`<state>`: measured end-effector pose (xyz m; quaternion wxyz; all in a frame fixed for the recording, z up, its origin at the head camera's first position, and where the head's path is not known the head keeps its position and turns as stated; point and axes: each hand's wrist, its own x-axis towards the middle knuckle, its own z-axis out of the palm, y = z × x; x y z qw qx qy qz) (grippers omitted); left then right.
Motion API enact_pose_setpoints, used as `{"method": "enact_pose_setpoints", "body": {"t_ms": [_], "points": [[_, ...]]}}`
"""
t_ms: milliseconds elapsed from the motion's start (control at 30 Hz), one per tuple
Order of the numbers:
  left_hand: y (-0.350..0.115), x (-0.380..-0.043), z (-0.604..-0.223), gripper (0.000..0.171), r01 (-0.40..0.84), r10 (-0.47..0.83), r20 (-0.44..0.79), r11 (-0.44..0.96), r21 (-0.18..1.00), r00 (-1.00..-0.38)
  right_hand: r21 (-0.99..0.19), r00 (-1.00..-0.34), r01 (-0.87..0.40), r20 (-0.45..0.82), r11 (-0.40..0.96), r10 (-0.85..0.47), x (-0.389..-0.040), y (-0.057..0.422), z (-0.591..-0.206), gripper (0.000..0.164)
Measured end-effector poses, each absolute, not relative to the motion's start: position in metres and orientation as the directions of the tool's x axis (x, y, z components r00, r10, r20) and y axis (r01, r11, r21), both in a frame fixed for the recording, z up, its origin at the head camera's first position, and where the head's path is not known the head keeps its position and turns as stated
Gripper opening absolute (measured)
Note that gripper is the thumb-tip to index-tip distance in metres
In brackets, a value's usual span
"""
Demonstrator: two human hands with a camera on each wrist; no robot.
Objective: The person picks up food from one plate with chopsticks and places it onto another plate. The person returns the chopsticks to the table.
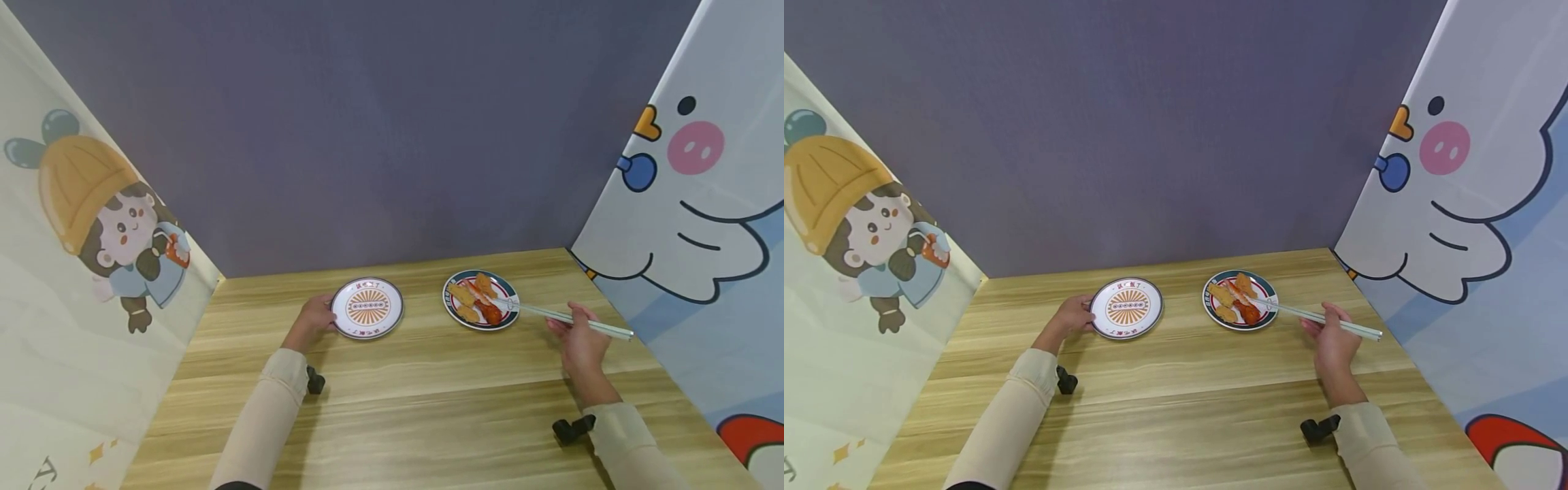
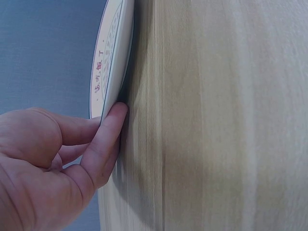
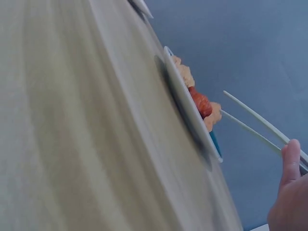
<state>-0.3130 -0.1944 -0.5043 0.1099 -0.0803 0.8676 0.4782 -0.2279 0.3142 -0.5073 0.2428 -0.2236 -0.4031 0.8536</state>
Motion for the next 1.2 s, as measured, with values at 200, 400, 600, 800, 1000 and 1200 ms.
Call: {"method": "enact_pose_setpoints", "body": {"t_ms": [200,400,600,800,1000,1200], "points": [[-0.195,-0.315,-0.505,0.067,-0.25,-0.039,-0.272,0.531,0.809,-0.962,-0.799,-0.807,-0.25,-0.14,-0.547,0.574,-0.233,0.302,-0.495,0.011],[-0.196,-0.32,-0.508,0.068,-0.264,-0.043,-0.287,0.539,0.799,-0.957,-0.816,-0.83,-0.234,-0.115,-0.528,0.546,-0.238,0.288,-0.482,0.014],[-0.196,-0.317,-0.506,0.067,-0.247,-0.038,-0.273,0.56,0.791,-0.961,-0.853,-0.852,-0.214,-0.075,-0.476,0.518,-0.239,0.272,-0.473,0.015],[-0.196,-0.318,-0.507,0.066,-0.232,-0.034,-0.262,0.585,0.777,-0.964,-0.923,-0.886,-0.221,0.055,-0.314,0.461,-0.236,0.254,-0.472,0.02],[-0.197,-0.316,-0.506,0.066,-0.217,-0.019,-0.253,0.581,0.785,-0.967,-0.95,-0.897,-0.293,0.232,-0.112,0.376,-0.233,0.234,-0.476,0.023],[-0.196,-0.317,-0.507,0.066,-0.219,-0.022,-0.254,0.577,0.786,-0.967,-0.848,-0.856,-0.373,0.471,0.378,0.212,-0.228,0.211,-0.483,0.02]]}}
